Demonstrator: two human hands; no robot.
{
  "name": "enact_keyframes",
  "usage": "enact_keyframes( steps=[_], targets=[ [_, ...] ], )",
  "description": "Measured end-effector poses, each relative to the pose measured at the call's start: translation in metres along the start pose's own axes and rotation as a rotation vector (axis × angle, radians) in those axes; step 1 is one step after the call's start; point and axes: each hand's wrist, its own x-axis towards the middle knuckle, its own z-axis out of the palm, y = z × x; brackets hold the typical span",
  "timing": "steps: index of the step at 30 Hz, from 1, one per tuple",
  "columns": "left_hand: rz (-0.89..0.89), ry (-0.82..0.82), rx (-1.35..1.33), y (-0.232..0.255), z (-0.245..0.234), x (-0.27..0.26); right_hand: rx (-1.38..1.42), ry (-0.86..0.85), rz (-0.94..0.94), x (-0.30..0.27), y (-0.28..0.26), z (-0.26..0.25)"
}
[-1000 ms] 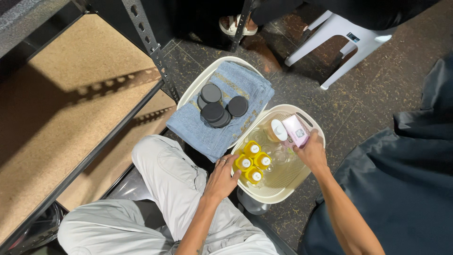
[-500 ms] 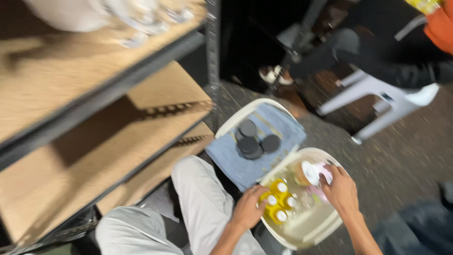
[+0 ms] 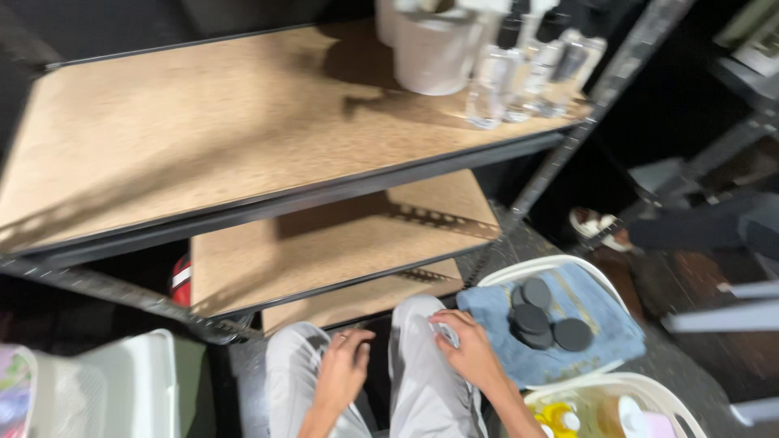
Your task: The person stocks a shelf by taking items from a basket and placing them onto the shelf tiers, including spray bottles, toilet paper rolls, plastic bottles, and glass jars.
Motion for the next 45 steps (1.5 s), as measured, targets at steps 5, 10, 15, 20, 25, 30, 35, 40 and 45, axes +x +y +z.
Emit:
enact_keyframes(
  steps=[5,10,15,20,25,30,35,40,45],
  targets=[
    [-0.087,-0.024,0.522,-0.094,-0.018,-0.023,-0.446,-0.381,0.084,0.027,-0.005,0.061],
    [-0.096,-0.022,0.524,-0.103,-0.01,-0.019,-0.51,-0.388,0.175,0.028,0.004,0.072],
    [-0.409,-0.249,0.441,-0.102,0.002,-0.005,-0.21,-0.192,0.116,0.02,0.044,0.075],
    [0.118,-0.054,-0.221,0.076,-0.056,0.037,0.042,0.284,-0.041,0.042,-0.066,-0.014],
    [0.519,0.081,-0.311,0.243,-0.127,0.068,-0.052,0.681,-0.355,0.088,-0.165,-0.116],
    [0.492,0.162,-0.379,0.334,-0.158,0.13,-0.014,0.9,-0.498,0.133,-0.192,-0.17],
    [0.423,0.128,-0.338,0.34,-0.135,0.187,-0.009,0.912,-0.465,0.149,-0.202,-0.174],
    [0.428,0.102,-0.349,0.341,-0.121,0.211,0.009,0.905,-0.441,0.156,-0.201,-0.17],
    [0.518,0.218,-0.391,0.353,-0.128,0.175,0.12,0.89,-0.502,0.14,-0.213,-0.168]
  ],
)
